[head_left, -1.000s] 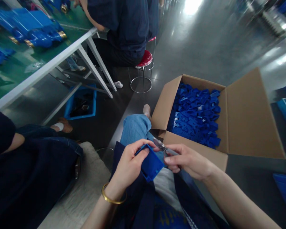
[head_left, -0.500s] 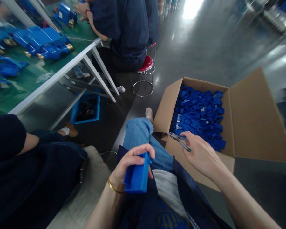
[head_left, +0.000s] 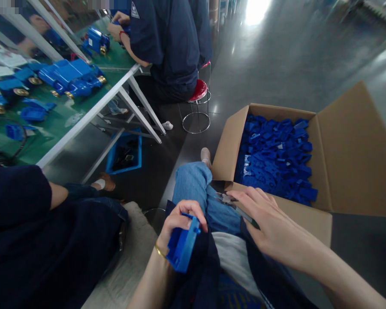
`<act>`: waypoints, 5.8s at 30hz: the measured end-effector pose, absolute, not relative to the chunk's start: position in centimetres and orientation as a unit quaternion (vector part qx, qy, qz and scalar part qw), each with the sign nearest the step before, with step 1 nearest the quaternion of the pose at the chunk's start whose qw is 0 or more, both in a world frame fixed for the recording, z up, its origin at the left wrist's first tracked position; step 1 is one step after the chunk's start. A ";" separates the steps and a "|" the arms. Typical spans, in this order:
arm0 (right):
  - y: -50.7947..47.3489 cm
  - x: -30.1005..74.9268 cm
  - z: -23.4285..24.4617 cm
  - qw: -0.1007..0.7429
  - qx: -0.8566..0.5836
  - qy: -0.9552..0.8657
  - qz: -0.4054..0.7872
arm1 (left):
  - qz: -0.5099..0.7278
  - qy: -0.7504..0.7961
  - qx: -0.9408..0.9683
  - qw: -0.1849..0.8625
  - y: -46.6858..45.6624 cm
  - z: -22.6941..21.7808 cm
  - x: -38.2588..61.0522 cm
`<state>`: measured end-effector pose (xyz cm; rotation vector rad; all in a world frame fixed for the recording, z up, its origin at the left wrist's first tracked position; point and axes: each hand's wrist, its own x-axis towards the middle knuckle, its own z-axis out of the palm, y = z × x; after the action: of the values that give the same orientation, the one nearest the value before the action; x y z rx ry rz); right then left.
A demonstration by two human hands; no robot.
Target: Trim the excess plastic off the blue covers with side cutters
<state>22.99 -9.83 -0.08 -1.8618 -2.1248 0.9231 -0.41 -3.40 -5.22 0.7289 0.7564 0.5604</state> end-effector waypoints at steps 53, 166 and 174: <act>-7.6 24.3 1.7 -0.052 -0.517 -0.803 0.292 | 0.261 0.413 0.843 0.225 -4.7 -1.5 0.9; -6.3 16.8 -3.3 0.471 -0.467 -0.507 0.551 | 0.560 0.368 0.047 0.740 -8.0 -4.3 4.4; -5.7 18.2 -1.9 0.438 -0.426 -0.533 0.586 | 0.535 0.438 0.205 0.693 -8.3 -4.3 3.8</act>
<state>18.21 -5.67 -1.92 -1.0590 -1.3258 1.4561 3.77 -8.35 -4.34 0.4576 0.9772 1.1946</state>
